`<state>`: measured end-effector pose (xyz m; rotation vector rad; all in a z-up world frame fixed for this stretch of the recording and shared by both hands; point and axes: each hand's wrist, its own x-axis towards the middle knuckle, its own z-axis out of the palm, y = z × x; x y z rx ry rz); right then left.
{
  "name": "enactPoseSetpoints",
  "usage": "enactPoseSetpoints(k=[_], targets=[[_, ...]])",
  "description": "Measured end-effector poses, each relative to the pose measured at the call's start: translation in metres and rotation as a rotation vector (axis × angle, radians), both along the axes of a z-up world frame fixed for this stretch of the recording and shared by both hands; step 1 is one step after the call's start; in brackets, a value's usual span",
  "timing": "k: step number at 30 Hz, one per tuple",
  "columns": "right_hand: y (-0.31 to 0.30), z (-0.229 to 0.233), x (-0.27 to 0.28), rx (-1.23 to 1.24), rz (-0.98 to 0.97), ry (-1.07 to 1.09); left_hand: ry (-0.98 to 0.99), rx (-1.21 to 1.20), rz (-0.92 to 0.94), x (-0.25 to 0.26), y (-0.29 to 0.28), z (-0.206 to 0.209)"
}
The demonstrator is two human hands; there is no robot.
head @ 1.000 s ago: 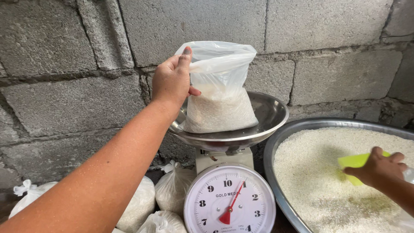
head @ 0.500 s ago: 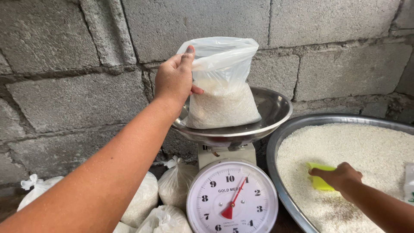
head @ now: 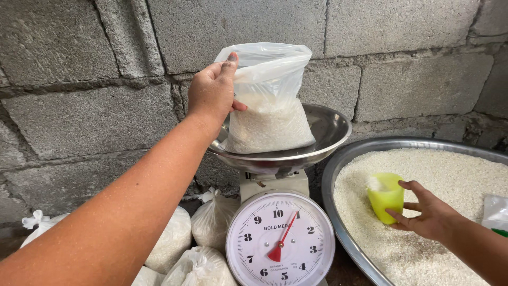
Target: The person scoops rice from a large metal basin into a plastic bag using a yellow cup, places the bag on a mechanical scale, and adjusts the amount until the target weight is reached. The person then ties the bag and sets it aside with other filled bags.
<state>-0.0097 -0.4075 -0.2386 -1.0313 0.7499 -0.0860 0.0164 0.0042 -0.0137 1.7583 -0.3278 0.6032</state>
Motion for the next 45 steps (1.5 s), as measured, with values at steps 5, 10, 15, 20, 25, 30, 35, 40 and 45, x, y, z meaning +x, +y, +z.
enactPoseSetpoints(k=[5, 10, 15, 20, 25, 30, 35, 40, 45], targets=[[-0.002, 0.001, -0.006, 0.057, -0.093, -0.053, 0.019, -0.008, 0.006, -0.005, -0.001, 0.003], [-0.013, 0.009, -0.01, -0.019, -0.04, -0.044, 0.071, 0.003, 0.03, -0.018, -0.007, 0.016], [-0.01, 0.052, -0.013, 0.006, -0.015, -0.037, 0.246, 0.061, 0.046, -0.021, -0.014, 0.037], [0.018, 0.145, -0.021, -0.184, 0.024, -0.131, 0.353, 0.01, -0.162, -0.001, -0.019, 0.05], [0.059, 0.244, -0.034, -0.283, 0.041, -0.242, 0.387, -0.018, -0.246, 0.017, -0.021, 0.059], [0.106, 0.317, -0.033, -0.31, 0.173, -0.354, 0.393, 0.021, -0.268, 0.021, -0.025, 0.066], [0.153, 0.354, -0.018, -0.435, 0.29, -0.368, 0.395, 0.017, -0.287, 0.021, -0.025, 0.067], [0.189, 0.357, -0.003, -0.637, 0.366, -0.396, 0.394, 0.062, -0.283, 0.014, -0.023, 0.071], [0.212, 0.35, 0.014, -0.994, 0.365, -0.494, 0.402, 0.12, -0.26, 0.007, -0.021, 0.072]])
